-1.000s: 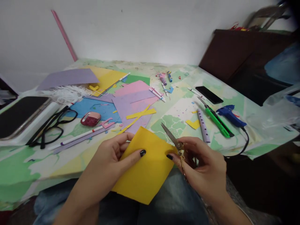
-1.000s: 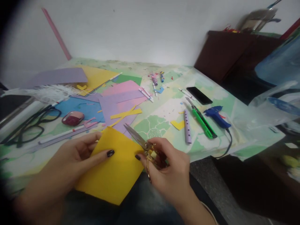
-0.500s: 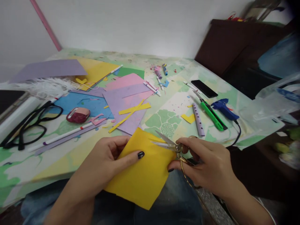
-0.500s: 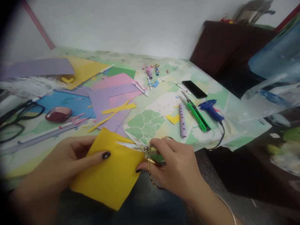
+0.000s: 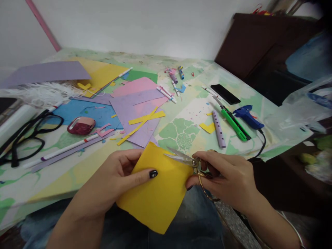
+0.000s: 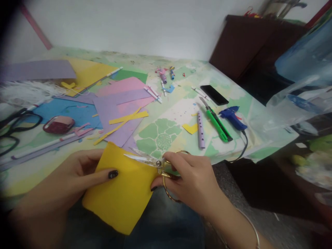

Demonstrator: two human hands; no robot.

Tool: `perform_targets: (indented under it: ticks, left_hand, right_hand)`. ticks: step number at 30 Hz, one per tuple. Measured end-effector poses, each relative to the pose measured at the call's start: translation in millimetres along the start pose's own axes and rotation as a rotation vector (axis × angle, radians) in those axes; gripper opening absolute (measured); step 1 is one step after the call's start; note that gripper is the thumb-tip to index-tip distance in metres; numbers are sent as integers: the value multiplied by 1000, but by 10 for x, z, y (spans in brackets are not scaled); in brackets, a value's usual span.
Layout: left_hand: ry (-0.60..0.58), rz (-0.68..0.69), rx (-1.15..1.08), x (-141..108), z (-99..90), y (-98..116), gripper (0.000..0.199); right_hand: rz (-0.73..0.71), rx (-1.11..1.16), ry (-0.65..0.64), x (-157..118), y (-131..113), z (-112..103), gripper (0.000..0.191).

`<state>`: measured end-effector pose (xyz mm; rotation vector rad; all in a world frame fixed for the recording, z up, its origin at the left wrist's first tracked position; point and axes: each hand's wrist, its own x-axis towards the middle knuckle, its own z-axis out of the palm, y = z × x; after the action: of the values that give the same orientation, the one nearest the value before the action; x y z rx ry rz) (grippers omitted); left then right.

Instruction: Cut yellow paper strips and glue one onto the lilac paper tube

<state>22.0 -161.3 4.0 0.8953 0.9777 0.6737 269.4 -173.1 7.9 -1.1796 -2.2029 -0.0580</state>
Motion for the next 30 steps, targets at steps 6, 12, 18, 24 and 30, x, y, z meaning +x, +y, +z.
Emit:
perform_targets:
  ticks: [6,12,18,24,30]
  left_hand:
    - [-27,-18,-28,2,-4,-28,41]
    - [14,-11,-35,-6,56,8,49]
    - [-33,41,-53,16,53,-19,46]
    - [-44,52,-86,24,65,-77,44]
    - [-28,35,-100,18,78,-76,30]
  right_hand:
    - [-27,-18,9,-15,1,16,40]
    - [-3,-2,-8,-45,10,24,38]
    - [23,27,-44,-48,-6,-1,43]
    - [22,-5,-55,-49,-9,5,46]
    - [-5,-45,-37,-55,-3,20,45]
